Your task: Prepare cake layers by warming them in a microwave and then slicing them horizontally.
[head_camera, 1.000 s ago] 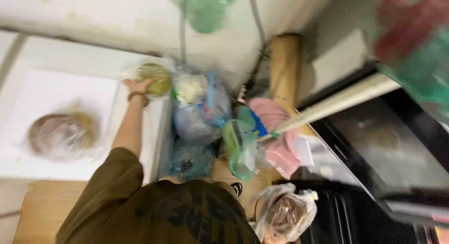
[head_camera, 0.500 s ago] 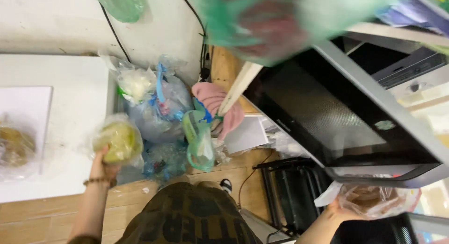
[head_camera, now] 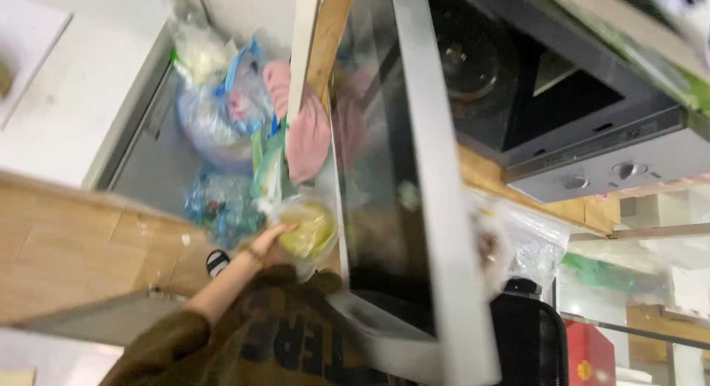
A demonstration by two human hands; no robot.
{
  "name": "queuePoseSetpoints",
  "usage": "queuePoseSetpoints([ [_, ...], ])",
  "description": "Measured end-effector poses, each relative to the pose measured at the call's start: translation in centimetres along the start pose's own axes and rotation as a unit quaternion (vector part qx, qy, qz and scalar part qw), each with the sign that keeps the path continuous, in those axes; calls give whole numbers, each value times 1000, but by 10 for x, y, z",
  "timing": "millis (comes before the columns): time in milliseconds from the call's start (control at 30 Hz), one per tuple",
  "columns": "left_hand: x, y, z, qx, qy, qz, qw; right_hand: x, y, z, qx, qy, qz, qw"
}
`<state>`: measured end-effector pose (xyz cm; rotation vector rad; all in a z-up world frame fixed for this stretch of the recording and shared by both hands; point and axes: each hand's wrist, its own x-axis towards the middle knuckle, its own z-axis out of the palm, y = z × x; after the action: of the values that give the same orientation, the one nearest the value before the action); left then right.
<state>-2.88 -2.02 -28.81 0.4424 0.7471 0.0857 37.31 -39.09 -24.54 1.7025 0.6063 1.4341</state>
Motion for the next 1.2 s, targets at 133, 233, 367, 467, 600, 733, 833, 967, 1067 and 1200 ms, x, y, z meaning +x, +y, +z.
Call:
queuePoseSetpoints([
  [133,76,-35,-20,-14,-71,46,996,84,8,-47,-290,28,-69,954],
  [233,60,-43,-8,96,-57,171,979,192,66,-73,-494,47,-92,863],
  [367,8,-29,62,163,-34,256,952,291,73,-57,-673,56,-108,729],
  [467,-36,-20,127,138,11,77,987,345,72,-15,-916,139,-216,308],
  [600,-37,-22,160,173,-85,237,952,416,57,26,-919,188,-210,276],
  [733,-42,-6,186,231,-47,304,923,462,-1,96,-909,239,-260,220],
  [833,-41,-2,192,287,-59,275,916,472,-94,193,-939,176,-263,137],
  [967,-25,-15,199,192,-76,295,933,482,-79,61,-953,109,-280,16],
  [1067,-14,-10,207,122,-62,303,943,326,32,17,-838,74,-272,-467],
  [1200,22,-2,225,108,-64,339,932,239,79,-99,-973,91,-209,-29],
])
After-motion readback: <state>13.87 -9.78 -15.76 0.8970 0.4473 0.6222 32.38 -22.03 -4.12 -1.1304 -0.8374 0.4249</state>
